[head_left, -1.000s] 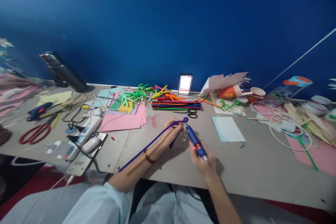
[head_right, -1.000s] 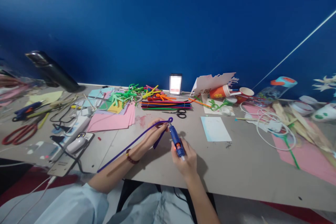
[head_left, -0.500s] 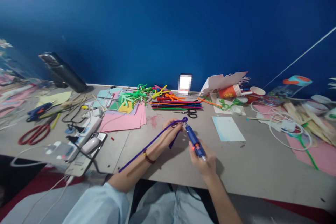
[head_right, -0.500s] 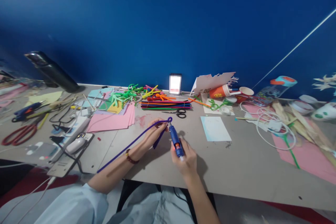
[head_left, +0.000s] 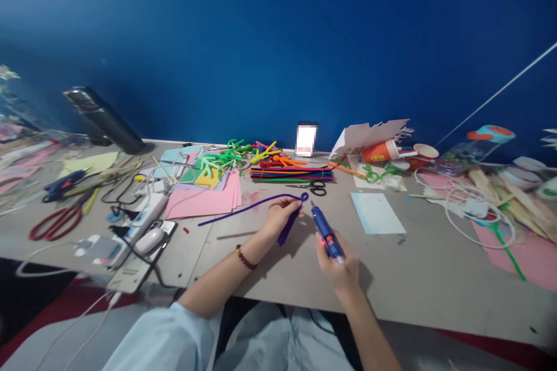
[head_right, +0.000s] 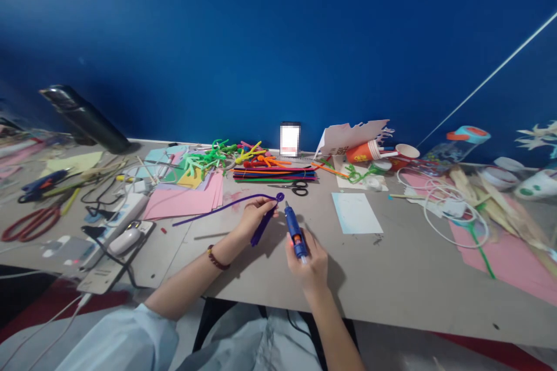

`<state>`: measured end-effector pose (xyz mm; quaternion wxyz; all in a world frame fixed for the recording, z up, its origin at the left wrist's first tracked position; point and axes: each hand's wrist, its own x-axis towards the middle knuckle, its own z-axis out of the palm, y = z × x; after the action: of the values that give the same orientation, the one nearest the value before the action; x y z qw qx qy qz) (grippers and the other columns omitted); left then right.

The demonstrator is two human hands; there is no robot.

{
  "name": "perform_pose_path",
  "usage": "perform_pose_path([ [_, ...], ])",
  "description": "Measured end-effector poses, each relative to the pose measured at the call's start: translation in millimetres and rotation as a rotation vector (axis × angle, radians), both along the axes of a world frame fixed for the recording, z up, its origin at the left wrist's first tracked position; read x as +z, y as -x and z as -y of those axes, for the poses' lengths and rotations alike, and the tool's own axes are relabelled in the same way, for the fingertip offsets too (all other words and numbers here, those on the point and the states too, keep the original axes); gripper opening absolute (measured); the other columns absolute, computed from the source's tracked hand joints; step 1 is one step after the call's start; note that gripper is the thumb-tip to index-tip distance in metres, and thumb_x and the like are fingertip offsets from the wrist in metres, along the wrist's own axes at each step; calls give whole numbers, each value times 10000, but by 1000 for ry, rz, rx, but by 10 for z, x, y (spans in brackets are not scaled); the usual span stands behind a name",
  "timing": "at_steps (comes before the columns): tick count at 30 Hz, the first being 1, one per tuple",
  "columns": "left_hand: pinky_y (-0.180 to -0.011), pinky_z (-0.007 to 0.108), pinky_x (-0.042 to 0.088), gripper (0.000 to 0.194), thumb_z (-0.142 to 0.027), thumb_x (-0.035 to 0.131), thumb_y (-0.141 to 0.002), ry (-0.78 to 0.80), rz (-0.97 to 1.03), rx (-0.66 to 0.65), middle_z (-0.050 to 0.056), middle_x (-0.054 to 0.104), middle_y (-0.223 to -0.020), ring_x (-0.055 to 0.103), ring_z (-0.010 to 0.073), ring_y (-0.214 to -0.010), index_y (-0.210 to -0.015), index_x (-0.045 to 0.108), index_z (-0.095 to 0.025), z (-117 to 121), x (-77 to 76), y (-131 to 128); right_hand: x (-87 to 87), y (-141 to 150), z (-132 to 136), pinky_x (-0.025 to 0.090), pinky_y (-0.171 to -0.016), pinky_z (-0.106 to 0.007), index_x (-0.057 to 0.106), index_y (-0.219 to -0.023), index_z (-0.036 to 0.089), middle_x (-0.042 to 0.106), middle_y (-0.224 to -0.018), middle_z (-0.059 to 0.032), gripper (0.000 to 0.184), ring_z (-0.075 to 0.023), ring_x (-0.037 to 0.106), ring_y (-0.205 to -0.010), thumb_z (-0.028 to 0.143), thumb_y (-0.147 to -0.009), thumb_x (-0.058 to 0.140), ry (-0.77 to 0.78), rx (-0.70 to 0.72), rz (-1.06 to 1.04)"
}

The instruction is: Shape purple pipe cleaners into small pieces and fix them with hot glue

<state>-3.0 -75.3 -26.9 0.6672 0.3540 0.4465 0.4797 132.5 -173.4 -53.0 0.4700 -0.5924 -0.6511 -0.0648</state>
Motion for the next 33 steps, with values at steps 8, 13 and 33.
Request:
perform_pose_path([
  [8, -600, 254, 535, 280, -356, 772, -555, 13, 46, -29, 9, 646, -618, 615, 113, -526, -661, 627, -141, -32, -78, 12, 40, 35, 14, 497, -523, -262, 622, -867, 138, 644, -641, -65, 152, -167, 616, -537, 275, -837, 562, 2, 49, -10],
  [13, -613, 265, 546, 279, -349, 775, -555, 10, 46, -41, 9, 641, -610, 616, 116, -526, -645, 619, -136, -42, -95, 4, 27, 39, 8, 490, -514, -267, 622, -883, 129, 644, -644, -69, 169, -169, 607, -528, 282, -838, 567, 22, 54, -30],
  [33, -599, 229, 448, 252, -386, 686, -682, -177, -138, -93, 8, 608, -591, 585, 123, -586, -709, 608, -148, 80, 58, 37, 38, 40, -1, 487, -508, -261, 621, -855, 139, 651, -641, -68, 143, -168, 607, -522, 273, -833, 575, -4, 29, -39],
])
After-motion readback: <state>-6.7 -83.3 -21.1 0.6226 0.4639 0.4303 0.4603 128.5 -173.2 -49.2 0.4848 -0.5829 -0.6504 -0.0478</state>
